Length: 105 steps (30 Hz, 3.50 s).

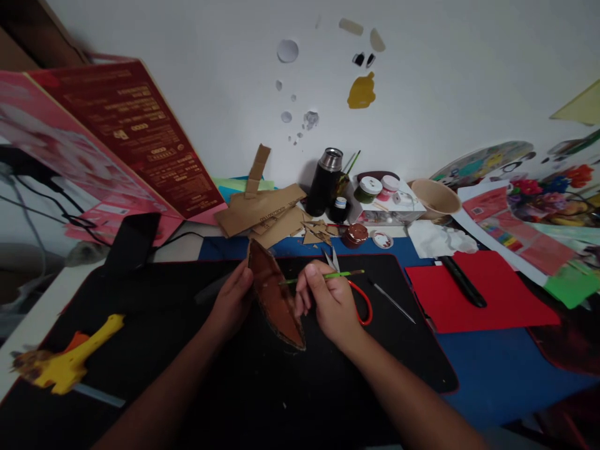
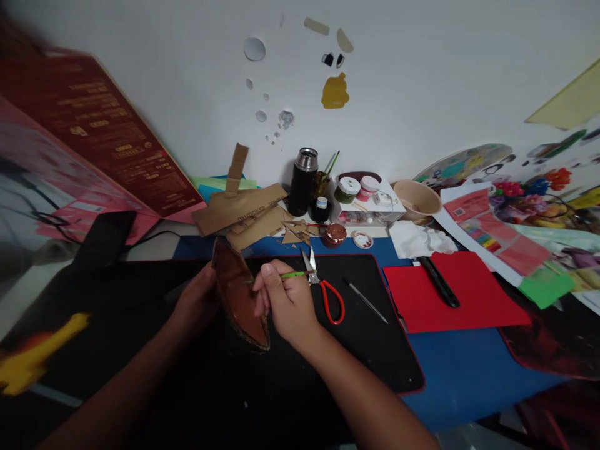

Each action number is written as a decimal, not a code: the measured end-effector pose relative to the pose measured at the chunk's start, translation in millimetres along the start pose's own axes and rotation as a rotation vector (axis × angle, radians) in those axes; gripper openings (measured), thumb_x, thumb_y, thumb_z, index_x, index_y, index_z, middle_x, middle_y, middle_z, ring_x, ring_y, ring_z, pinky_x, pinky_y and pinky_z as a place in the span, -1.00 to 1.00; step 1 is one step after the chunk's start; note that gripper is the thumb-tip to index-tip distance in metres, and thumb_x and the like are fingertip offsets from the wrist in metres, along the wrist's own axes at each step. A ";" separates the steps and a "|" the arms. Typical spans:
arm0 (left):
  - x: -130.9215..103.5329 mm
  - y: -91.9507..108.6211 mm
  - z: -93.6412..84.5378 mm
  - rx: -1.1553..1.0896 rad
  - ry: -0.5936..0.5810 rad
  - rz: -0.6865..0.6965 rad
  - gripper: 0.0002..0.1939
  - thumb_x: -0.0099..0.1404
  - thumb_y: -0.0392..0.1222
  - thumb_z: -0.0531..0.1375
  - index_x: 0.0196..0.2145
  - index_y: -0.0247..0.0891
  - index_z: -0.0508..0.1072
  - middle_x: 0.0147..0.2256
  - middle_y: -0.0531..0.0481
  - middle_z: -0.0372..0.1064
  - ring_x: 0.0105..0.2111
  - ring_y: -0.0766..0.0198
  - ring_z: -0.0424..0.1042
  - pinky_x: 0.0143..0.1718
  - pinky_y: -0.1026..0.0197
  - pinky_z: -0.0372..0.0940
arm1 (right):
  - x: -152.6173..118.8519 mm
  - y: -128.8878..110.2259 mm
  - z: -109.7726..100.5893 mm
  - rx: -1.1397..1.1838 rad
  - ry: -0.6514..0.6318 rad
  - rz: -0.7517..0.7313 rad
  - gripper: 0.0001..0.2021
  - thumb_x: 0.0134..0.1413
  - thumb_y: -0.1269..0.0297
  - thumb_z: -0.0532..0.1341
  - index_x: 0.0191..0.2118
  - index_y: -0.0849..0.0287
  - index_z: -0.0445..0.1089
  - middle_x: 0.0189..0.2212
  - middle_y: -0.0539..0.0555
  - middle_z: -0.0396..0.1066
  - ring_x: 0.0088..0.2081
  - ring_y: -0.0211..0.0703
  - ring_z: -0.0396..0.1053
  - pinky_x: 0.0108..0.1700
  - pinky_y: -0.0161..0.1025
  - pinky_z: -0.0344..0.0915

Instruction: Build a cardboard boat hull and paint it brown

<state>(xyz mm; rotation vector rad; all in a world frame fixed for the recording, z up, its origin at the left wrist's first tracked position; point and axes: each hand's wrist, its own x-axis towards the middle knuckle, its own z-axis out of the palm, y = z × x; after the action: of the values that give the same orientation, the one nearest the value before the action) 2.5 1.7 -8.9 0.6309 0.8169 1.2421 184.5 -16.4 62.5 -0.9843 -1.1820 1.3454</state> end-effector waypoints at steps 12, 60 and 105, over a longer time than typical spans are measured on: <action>0.6 10.4 -6.0 0.498 0.234 0.212 -0.42 0.34 0.31 0.24 0.07 -0.19 0.56 0.06 -0.10 0.55 0.02 0.00 0.51 0.02 0.10 0.40 | -18.3 12.5 -25.8 -0.068 0.011 0.094 -0.50 0.37 -0.18 0.18 -0.40 0.16 0.39 -0.71 -0.12 0.24 -0.66 -0.27 0.37 -0.59 -0.38 0.19; -0.6 26.7 2.6 0.691 0.264 0.224 -0.41 0.26 0.40 0.22 -0.13 -0.23 0.50 -0.28 -0.03 0.51 -0.26 0.05 0.46 -0.21 0.11 0.34 | -18.7 23.8 -24.4 -0.168 -0.068 0.134 -0.49 0.40 -0.19 0.13 -0.40 0.16 0.39 -0.73 -0.15 0.17 -0.66 -0.24 0.37 -0.56 -0.35 0.19; -0.9 22.1 3.1 0.751 0.323 0.237 -0.42 0.23 0.35 0.24 -0.12 -0.24 0.53 -0.28 -0.05 0.54 -0.27 0.05 0.48 -0.24 0.12 0.35 | -20.8 31.2 -14.2 -0.221 -0.113 0.100 -0.47 0.44 -0.19 0.06 -0.40 0.13 0.39 -0.71 -0.12 0.24 -0.63 -0.26 0.38 -0.50 -0.35 0.23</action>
<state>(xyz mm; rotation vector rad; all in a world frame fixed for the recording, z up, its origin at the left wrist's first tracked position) -7.5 5.7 10.7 1.1699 1.5421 1.2532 195.2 -34.2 28.3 -1.1488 -1.4052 1.3842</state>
